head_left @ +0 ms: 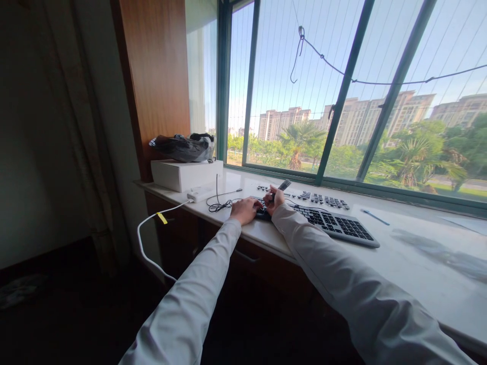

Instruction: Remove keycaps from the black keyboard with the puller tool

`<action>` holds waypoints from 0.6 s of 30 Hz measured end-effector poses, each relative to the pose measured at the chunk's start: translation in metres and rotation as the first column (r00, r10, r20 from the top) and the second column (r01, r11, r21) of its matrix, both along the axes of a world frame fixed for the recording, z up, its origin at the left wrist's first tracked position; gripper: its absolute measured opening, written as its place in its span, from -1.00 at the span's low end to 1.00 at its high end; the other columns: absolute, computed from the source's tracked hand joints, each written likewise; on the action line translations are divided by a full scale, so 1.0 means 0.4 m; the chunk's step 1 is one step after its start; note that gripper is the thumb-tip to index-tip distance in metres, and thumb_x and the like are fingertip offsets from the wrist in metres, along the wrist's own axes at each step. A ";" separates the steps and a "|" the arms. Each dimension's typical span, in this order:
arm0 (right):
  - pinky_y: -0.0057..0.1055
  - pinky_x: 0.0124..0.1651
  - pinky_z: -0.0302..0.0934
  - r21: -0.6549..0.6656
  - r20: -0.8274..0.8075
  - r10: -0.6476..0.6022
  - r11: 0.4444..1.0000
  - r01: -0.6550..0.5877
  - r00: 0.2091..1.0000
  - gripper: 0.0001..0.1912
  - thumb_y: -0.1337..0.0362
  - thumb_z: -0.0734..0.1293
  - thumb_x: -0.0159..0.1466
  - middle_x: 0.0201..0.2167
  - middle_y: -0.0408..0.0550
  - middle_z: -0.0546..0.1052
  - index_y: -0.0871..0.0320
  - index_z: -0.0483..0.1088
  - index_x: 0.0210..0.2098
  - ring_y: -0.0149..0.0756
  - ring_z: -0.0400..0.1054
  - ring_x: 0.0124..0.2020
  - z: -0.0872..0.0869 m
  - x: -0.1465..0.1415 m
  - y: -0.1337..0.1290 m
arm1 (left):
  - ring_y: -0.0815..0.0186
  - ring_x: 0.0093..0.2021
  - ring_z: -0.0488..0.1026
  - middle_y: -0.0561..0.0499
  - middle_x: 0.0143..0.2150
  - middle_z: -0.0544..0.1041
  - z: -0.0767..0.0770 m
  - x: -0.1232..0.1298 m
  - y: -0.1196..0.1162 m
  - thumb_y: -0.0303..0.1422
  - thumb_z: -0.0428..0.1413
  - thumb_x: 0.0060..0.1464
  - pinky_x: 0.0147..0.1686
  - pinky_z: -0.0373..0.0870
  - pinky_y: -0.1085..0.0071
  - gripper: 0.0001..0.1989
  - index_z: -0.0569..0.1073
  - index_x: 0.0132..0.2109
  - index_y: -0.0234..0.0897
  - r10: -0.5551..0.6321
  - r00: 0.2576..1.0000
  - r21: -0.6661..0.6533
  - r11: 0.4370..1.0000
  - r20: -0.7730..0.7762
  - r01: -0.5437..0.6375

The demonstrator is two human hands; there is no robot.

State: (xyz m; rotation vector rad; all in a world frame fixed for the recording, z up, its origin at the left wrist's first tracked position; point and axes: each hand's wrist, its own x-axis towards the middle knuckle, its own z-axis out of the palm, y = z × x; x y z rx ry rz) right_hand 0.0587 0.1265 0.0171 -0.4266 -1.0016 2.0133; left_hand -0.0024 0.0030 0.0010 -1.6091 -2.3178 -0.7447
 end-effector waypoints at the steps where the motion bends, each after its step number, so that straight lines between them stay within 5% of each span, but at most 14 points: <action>1: -0.54 -0.74 -0.18 -0.033 -0.021 -0.002 0.999 0.001 1.000 -0.70 0.25 0.19 0.23 -0.79 -0.33 -0.02 0.11 0.00 -0.57 -0.54 -0.13 -0.78 -0.001 0.000 -0.002 | 0.21 -0.09 0.42 0.11 -0.02 0.49 -0.001 -0.001 0.001 -0.13 -0.08 0.16 -0.10 0.27 0.32 -0.71 0.51 -0.11 0.07 -0.001 1.000 0.005 1.000 -0.002 0.001; 18: -0.48 -0.74 -0.19 0.352 0.018 -0.160 0.925 0.144 0.987 -0.59 0.06 0.38 0.04 -0.81 -0.33 0.03 0.08 0.07 -0.60 -0.52 -0.13 -0.78 -0.032 -0.049 -0.016 | 0.17 -0.06 0.43 0.05 -0.03 0.51 -0.007 -0.012 0.006 -0.13 -0.05 0.13 -0.11 0.30 0.30 -0.70 0.49 -0.07 0.04 0.041 0.999 0.003 0.999 -0.010 -0.041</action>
